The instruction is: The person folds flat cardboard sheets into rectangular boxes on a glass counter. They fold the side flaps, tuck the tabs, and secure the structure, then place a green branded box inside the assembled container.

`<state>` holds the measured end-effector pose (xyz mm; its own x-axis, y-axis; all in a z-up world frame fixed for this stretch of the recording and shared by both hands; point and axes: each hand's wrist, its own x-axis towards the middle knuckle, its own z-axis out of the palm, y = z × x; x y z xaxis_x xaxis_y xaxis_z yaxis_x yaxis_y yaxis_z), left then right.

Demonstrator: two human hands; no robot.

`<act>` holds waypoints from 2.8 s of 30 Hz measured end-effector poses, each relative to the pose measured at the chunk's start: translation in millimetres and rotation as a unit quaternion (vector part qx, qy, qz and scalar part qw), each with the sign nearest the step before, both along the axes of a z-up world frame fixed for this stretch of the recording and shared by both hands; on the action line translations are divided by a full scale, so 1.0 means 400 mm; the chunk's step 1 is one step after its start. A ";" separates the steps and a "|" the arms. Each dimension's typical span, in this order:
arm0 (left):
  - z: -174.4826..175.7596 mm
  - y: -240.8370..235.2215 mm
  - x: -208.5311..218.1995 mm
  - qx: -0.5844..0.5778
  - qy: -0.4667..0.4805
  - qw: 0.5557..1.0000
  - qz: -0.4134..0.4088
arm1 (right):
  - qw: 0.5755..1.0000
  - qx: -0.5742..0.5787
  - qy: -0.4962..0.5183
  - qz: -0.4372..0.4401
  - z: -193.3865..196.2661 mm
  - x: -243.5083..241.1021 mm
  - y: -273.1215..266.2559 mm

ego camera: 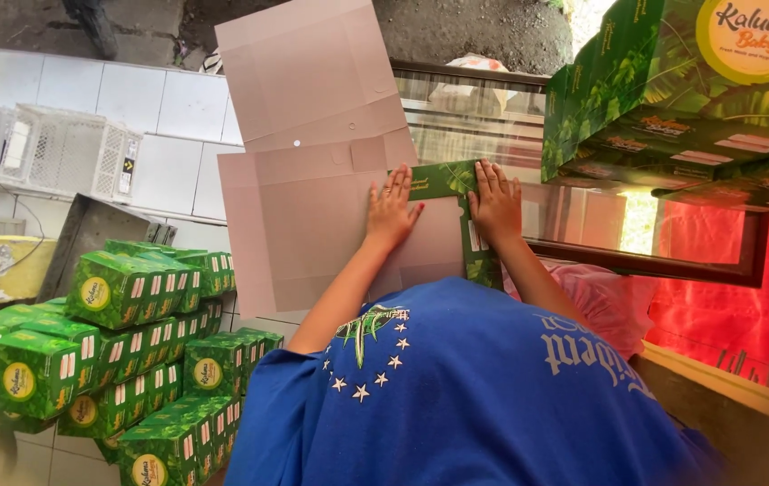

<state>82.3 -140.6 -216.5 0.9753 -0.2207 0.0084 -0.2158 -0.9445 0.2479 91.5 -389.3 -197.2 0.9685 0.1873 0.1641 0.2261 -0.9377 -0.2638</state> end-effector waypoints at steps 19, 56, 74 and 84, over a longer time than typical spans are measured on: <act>0.174 0.139 0.242 0.077 0.001 0.997 -0.007 | 1.000 0.027 0.006 0.010 -0.004 -0.008 -0.015; 0.200 0.448 0.268 0.087 0.090 0.992 0.020 | 1.000 0.023 0.014 -0.002 0.022 -0.013 -0.051; 0.084 0.312 -0.023 0.052 0.103 0.991 -0.066 | 1.000 0.007 0.001 0.009 0.005 -0.013 -0.063; 0.039 0.429 -0.096 0.048 0.075 0.996 0.004 | 1.000 0.023 -0.001 0.013 0.012 -0.006 -0.056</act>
